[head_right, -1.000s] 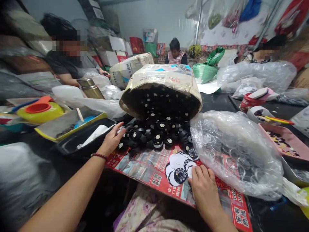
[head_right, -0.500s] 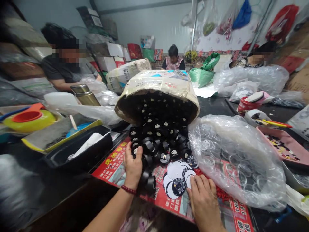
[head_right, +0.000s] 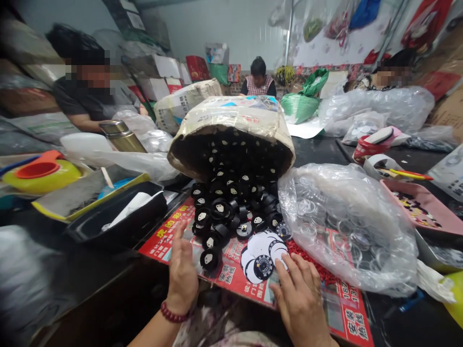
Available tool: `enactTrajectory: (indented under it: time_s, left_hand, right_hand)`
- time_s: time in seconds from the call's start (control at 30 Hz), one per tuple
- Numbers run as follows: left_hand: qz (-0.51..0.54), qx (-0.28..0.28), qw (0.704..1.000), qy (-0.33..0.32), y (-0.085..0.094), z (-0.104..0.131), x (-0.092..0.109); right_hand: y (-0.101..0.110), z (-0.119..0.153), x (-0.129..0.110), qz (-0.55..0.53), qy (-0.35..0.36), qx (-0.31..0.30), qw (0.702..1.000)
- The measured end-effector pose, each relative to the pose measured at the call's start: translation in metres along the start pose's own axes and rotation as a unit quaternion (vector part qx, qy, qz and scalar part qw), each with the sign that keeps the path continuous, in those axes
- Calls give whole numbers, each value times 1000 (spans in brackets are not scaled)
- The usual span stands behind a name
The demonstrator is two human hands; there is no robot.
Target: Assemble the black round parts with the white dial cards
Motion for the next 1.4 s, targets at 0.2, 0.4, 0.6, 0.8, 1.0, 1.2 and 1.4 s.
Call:
enactTrajectory:
  time_s: [0.2,0.4,0.6,0.8,1.0,1.2,1.4]
  left_hand:
    - [-62,-165,965,-195,21,54,-2]
    - [-169,-287,913,-235,45,85,-28]
    - [-236,-326,896,-186,43,95,-44]
    - [-95,-333,923,-167,48,83,-9]
    - [-75,-299,948,-81,12,43,15]
    - [3,-357,934,9,-32,31,22]
    - [246,-238,878,336,-23,50,19]
  right_hand:
    - [6,8,-35,-201,97,-59,973]
    - [-12,19,-75,-331,149,-265,893]
    - [-9,5,-91,-406,166,-261,860]
    - [12,-5,-30,-323,-10,-142,936]
    - [-4,-19,21,-57,-74,-165,982]
    - [-20,-19,12,47,-36,-194,979]
    - [-17,-19,18,55,-5,-130,990]
Point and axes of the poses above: each hand's wrist, its own z-axis away from the middle knuckle, its own y-axis out of the back of the hand, x = y × z, the point moved 4 cm from there along -z, towards the middle knuckle, and after that the axes turned 14 degrees about z, right-handed, at the moved point
